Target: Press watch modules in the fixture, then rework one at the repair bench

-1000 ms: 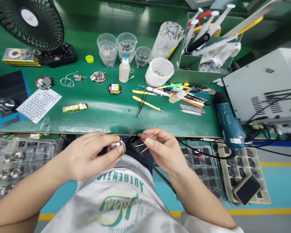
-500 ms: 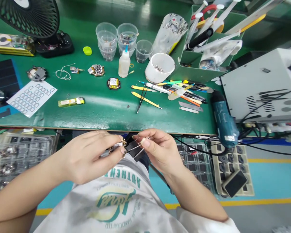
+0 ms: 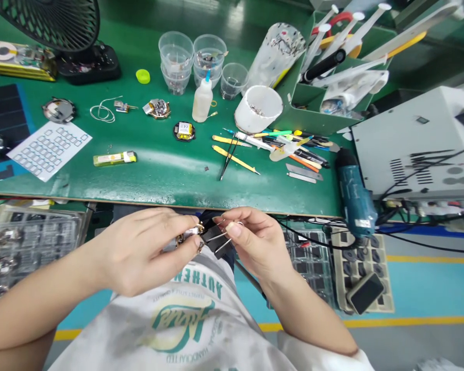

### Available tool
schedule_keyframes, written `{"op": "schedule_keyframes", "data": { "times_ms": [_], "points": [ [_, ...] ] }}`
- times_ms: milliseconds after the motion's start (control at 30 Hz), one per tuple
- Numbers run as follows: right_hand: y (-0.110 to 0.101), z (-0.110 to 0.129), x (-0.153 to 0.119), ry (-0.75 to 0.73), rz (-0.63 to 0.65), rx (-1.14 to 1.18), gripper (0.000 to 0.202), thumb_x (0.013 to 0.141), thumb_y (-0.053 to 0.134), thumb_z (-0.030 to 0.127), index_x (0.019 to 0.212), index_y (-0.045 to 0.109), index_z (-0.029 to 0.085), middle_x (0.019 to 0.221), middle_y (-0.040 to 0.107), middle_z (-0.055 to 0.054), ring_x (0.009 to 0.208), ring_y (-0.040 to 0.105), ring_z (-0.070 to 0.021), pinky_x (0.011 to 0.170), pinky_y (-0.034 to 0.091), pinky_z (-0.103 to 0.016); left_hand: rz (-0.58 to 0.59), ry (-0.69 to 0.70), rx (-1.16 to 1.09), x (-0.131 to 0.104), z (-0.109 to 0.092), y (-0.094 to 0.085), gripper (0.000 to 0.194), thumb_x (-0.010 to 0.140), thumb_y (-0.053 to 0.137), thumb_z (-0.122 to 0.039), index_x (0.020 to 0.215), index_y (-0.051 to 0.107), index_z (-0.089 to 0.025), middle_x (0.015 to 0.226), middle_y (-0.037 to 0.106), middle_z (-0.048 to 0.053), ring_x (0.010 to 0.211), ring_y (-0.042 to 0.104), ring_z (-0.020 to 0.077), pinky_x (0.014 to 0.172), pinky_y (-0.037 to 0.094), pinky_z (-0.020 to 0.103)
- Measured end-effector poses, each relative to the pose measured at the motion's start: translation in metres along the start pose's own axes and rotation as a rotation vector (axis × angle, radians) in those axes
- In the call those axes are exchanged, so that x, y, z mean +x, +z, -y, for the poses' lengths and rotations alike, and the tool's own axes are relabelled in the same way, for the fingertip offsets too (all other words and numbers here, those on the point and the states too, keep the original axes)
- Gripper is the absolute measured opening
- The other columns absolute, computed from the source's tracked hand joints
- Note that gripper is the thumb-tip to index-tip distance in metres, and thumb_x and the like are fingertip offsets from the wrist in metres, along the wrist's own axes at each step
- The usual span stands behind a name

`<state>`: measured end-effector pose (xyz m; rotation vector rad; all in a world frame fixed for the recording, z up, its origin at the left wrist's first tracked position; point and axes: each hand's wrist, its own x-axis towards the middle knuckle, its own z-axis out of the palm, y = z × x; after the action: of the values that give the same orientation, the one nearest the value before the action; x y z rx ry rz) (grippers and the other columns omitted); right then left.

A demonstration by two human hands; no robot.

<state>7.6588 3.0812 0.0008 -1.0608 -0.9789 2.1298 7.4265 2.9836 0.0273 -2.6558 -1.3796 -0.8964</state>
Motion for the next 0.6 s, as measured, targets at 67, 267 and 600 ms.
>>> {"op": "schedule_keyframes", "data": {
  "times_ms": [67,267,600],
  "points": [
    [0.0005,0.0001,0.0,-0.007,-0.006,-0.004,0.029,0.067,0.104,0.041,0.085,0.086,0.028,0.086,0.086,-0.002,0.075,0.079,-0.015,0.077,0.067,-0.028,0.0,-0.001,-0.002,-0.0004,-0.0002,0.0006,0.013,0.098,0.071,-0.018,0.111,0.071,-0.018,0.113,0.081,0.011,0.097,0.079,0.0209,0.085,0.069,0.035],
    [-0.0006,-0.001,0.0,0.003,-0.008,-0.018,0.029,0.067,0.104,0.042,0.084,0.086,0.028,0.086,0.086,-0.002,0.075,0.08,-0.0151,0.076,0.068,-0.027,0.02,-0.018,-0.03,-0.0041,-0.0011,0.0022,0.017,0.096,0.07,-0.016,0.113,0.072,-0.017,0.117,0.079,0.012,0.1,0.077,0.022,0.09,0.067,0.036],
    [-0.003,-0.0051,-0.0009,-0.025,0.019,-0.035,0.025,0.071,0.102,0.04,0.086,0.086,0.029,0.088,0.086,-0.001,0.077,0.08,-0.0134,0.078,0.066,-0.025,0.085,-0.047,-0.102,-0.0042,0.0,-0.0013,0.017,0.098,0.064,-0.015,0.111,0.073,-0.021,0.119,0.079,0.009,0.095,0.076,0.0204,0.09,0.065,0.035]
  ]
}}
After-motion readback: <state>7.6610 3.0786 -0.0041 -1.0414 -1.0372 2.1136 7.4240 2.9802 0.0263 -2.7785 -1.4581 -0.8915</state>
